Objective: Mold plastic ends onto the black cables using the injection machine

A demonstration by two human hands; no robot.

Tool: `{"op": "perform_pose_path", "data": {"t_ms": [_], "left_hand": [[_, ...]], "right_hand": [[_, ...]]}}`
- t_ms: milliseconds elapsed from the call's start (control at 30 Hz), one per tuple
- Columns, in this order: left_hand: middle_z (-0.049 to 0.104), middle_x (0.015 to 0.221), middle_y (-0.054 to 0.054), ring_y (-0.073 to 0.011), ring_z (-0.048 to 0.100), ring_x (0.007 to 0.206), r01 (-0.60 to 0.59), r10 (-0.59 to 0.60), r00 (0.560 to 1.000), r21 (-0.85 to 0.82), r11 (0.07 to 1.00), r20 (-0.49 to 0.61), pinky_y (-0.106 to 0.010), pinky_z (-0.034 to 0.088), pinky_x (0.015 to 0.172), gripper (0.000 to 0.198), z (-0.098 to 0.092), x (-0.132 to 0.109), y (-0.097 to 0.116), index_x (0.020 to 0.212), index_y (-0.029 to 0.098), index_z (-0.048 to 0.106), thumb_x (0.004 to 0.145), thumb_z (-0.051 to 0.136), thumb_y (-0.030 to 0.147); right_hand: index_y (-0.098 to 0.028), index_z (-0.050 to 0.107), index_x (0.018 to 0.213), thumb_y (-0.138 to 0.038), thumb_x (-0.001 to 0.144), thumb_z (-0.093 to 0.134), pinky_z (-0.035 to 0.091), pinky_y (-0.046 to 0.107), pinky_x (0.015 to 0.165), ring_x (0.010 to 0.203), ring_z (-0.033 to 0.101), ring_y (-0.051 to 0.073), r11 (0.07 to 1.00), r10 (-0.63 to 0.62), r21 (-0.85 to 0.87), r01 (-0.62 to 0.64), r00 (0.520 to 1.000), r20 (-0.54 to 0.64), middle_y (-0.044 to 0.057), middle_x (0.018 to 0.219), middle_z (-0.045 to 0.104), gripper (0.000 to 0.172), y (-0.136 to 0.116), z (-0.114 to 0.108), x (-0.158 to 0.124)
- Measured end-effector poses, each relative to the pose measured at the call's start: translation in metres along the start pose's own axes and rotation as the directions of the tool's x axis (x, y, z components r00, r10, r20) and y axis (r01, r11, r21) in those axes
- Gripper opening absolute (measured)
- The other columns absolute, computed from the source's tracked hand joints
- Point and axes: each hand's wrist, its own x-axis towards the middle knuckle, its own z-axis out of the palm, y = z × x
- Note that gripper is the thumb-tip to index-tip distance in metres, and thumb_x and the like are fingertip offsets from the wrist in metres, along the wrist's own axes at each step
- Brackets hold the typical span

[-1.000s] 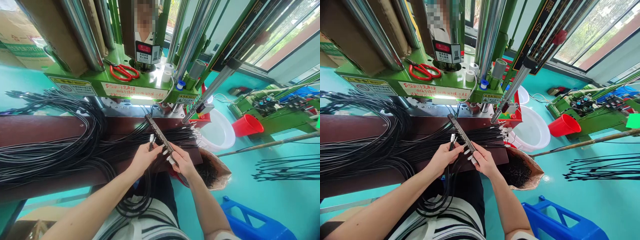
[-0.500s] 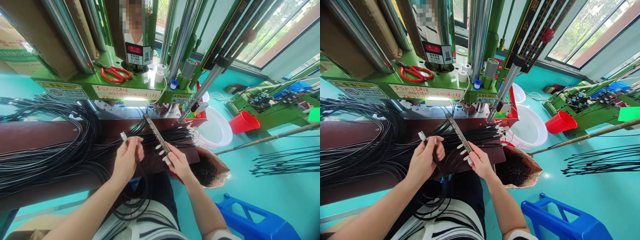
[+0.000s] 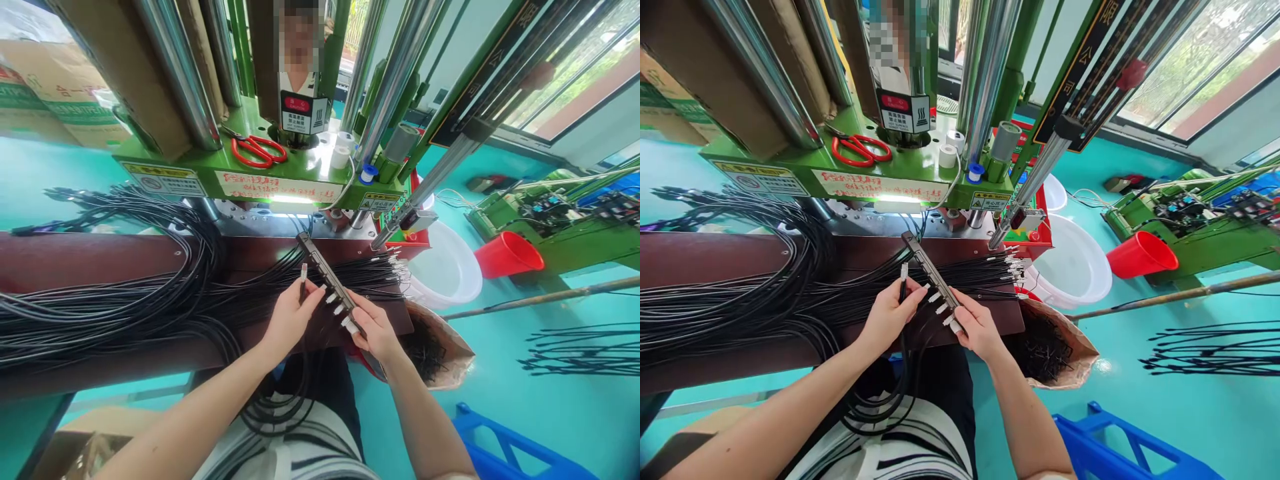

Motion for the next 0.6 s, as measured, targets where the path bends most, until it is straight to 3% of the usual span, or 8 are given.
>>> {"op": "perform_pose_path", "data": {"t_ms": [100, 333, 600], "left_hand": [[0.039, 0.049, 0.007, -0.0058, 0.033, 0.044, -0.04, 0.043, 0.999, 0.102, 0.994, -0.026, -0.019, 0.029, 0.045, 0.022, -0.0012, 0.0017, -0.0005, 0.067, 0.018, 0.048, 0.077, 0.054, 0.036], [0.04, 0.047, 0.008, -0.007, 0.035, 0.042, -0.054, 0.056, 0.998, 0.116, 0.992, -0.015, -0.021, 0.03, 0.045, 0.022, -0.005, 0.0054, -0.0006, 0.067, 0.018, 0.047, 0.076, 0.053, 0.037], [0.04, 0.045, 0.007, -0.007, 0.033, 0.041, -0.031, 0.032, 0.999, 0.006, 0.999, -0.018, -0.02, 0.028, 0.042, 0.022, -0.0097, 0.0092, 0.0, 0.063, 0.019, 0.047, 0.072, 0.057, 0.036]], "right_hand": [[-0.018, 0.051, 0.124, -0.039, 0.08, 0.057, 0.016, 0.015, 0.027, 0.03, 0.025, 0.001, 1.0, 0.011, -0.018, -0.01, 0.998, 0.054, -0.005, 0.053, 0.046, 0.049, -0.0009, -0.0028, 0.0011], [-0.018, 0.047, 0.128, -0.042, 0.082, 0.054, 0.018, 0.016, 0.029, 0.034, 0.027, 0.002, 0.994, 0.029, -0.108, -0.015, 0.992, 0.126, -0.005, 0.055, 0.045, 0.053, -0.0023, -0.0067, 0.0031], [-0.019, 0.042, 0.132, -0.042, 0.085, 0.05, 0.025, 0.016, 0.034, 0.041, 0.031, 0.004, 0.949, 0.006, -0.31, 0.05, 0.984, 0.178, -0.005, 0.055, 0.042, 0.053, -0.0032, -0.0049, 0.0048]]}}
